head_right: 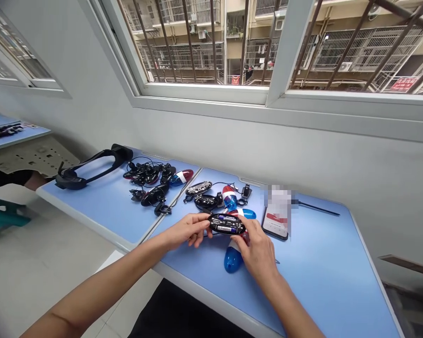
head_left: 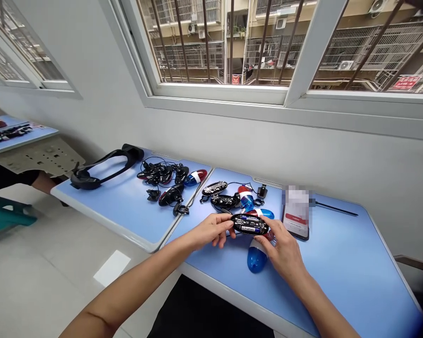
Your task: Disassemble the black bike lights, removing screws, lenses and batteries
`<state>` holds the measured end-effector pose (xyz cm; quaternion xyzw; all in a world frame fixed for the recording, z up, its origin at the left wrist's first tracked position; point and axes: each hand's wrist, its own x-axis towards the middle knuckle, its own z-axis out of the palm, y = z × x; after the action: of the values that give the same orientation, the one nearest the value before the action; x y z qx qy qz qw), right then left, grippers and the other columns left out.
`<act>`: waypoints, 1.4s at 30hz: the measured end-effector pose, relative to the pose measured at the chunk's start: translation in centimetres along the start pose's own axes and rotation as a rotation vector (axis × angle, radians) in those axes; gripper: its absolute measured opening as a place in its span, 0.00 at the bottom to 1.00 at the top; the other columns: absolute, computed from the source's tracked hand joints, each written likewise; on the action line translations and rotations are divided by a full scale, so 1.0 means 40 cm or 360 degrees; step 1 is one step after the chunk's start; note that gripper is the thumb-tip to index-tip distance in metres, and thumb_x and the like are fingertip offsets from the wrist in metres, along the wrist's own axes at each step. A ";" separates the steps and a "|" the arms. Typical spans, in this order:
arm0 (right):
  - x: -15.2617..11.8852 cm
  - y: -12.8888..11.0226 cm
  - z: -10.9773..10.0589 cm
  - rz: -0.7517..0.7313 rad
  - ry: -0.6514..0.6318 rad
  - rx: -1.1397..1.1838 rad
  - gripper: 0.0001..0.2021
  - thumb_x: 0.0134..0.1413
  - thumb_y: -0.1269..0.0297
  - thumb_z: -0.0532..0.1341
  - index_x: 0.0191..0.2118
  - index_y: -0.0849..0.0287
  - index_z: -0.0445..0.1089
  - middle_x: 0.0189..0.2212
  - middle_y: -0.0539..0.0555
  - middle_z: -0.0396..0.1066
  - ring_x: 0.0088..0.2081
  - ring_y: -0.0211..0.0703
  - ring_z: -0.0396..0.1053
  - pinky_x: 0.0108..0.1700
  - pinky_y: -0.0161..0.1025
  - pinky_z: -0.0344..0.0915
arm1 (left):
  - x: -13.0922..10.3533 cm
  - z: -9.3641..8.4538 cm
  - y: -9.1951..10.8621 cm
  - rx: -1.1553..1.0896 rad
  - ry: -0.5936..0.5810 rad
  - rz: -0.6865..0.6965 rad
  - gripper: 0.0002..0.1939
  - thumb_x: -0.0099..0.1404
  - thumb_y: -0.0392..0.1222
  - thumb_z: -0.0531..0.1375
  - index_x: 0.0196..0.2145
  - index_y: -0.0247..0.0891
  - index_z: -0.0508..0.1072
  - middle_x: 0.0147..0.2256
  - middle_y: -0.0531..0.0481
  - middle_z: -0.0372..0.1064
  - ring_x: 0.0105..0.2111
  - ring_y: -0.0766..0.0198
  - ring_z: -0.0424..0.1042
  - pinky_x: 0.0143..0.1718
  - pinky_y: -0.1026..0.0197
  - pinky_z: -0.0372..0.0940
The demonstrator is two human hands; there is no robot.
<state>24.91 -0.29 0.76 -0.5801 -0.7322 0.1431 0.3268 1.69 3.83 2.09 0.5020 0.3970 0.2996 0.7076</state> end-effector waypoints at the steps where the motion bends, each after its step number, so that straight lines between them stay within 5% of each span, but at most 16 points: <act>1: 0.001 0.000 0.000 0.0000 -0.0003 0.0042 0.22 0.59 0.60 0.60 0.59 0.50 0.66 0.48 0.55 0.73 0.40 0.48 0.73 0.40 0.43 0.70 | 0.000 0.000 -0.001 -0.0039 0.0021 -0.0009 0.16 0.60 0.51 0.66 0.33 0.34 0.72 0.27 0.49 0.76 0.13 0.73 0.67 0.11 0.72 0.51; 11: 0.000 -0.006 -0.032 0.0195 -0.0116 0.0292 0.18 0.59 0.61 0.58 0.54 0.55 0.70 0.38 0.52 0.77 0.34 0.44 0.72 0.41 0.44 0.69 | -0.004 -0.032 -0.013 -0.0232 0.0094 -0.0087 0.15 0.60 0.49 0.64 0.30 0.36 0.66 0.29 0.45 0.78 0.15 0.72 0.69 0.12 0.72 0.53; 19: -0.013 -0.008 -0.026 0.0053 -0.0114 0.0123 0.18 0.63 0.64 0.53 0.55 0.55 0.70 0.45 0.56 0.76 0.36 0.46 0.74 0.41 0.45 0.69 | -0.046 0.005 -0.042 -0.0070 0.0133 -0.0032 0.21 0.61 0.56 0.64 0.40 0.36 0.67 0.32 0.44 0.79 0.17 0.70 0.72 0.12 0.72 0.49; 26: -0.010 -0.021 -0.026 0.0127 -0.0188 0.0102 0.21 0.57 0.60 0.61 0.56 0.51 0.69 0.48 0.55 0.74 0.43 0.49 0.73 0.45 0.46 0.69 | -0.079 0.045 -0.080 0.0002 0.0048 -0.0055 0.21 0.64 0.56 0.62 0.45 0.38 0.64 0.32 0.45 0.78 0.15 0.71 0.70 0.15 0.71 0.50; 31: -0.008 -0.023 -0.029 0.0303 -0.0163 0.0294 0.25 0.55 0.59 0.63 0.59 0.51 0.65 0.46 0.54 0.73 0.36 0.44 0.72 0.42 0.45 0.69 | -0.094 0.072 -0.108 0.0046 0.0156 0.0193 0.14 0.62 0.44 0.65 0.43 0.38 0.69 0.37 0.45 0.73 0.36 0.59 0.76 0.25 0.67 0.66; 35: -0.007 -0.031 -0.031 0.0000 -0.0091 0.0452 0.17 0.56 0.64 0.62 0.52 0.52 0.71 0.47 0.55 0.70 0.43 0.46 0.70 0.47 0.44 0.67 | -0.098 0.083 -0.112 -0.0316 0.0070 0.0162 0.18 0.55 0.34 0.70 0.43 0.39 0.71 0.45 0.45 0.71 0.47 0.55 0.72 0.41 0.58 0.71; 37: -0.006 -0.041 -0.027 -0.0090 -0.0075 0.0503 0.17 0.55 0.65 0.63 0.52 0.52 0.71 0.47 0.55 0.69 0.43 0.45 0.69 0.45 0.43 0.69 | -0.093 0.084 -0.109 -0.0624 -0.0097 0.0021 0.19 0.56 0.38 0.70 0.45 0.38 0.72 0.47 0.43 0.72 0.47 0.54 0.73 0.46 0.55 0.70; 42: 0.000 -0.084 -0.029 -0.0326 0.0011 0.0494 0.19 0.55 0.60 0.64 0.54 0.51 0.71 0.45 0.56 0.69 0.40 0.44 0.69 0.41 0.42 0.69 | -0.064 0.087 -0.090 -0.1120 -0.0224 -0.0265 0.17 0.65 0.48 0.65 0.46 0.33 0.75 0.37 0.42 0.76 0.37 0.55 0.77 0.43 0.53 0.71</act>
<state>23.11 -1.46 3.60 -0.4455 -0.7555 0.2183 0.4280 3.49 -1.03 -0.03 0.2132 0.2596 0.3239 0.8844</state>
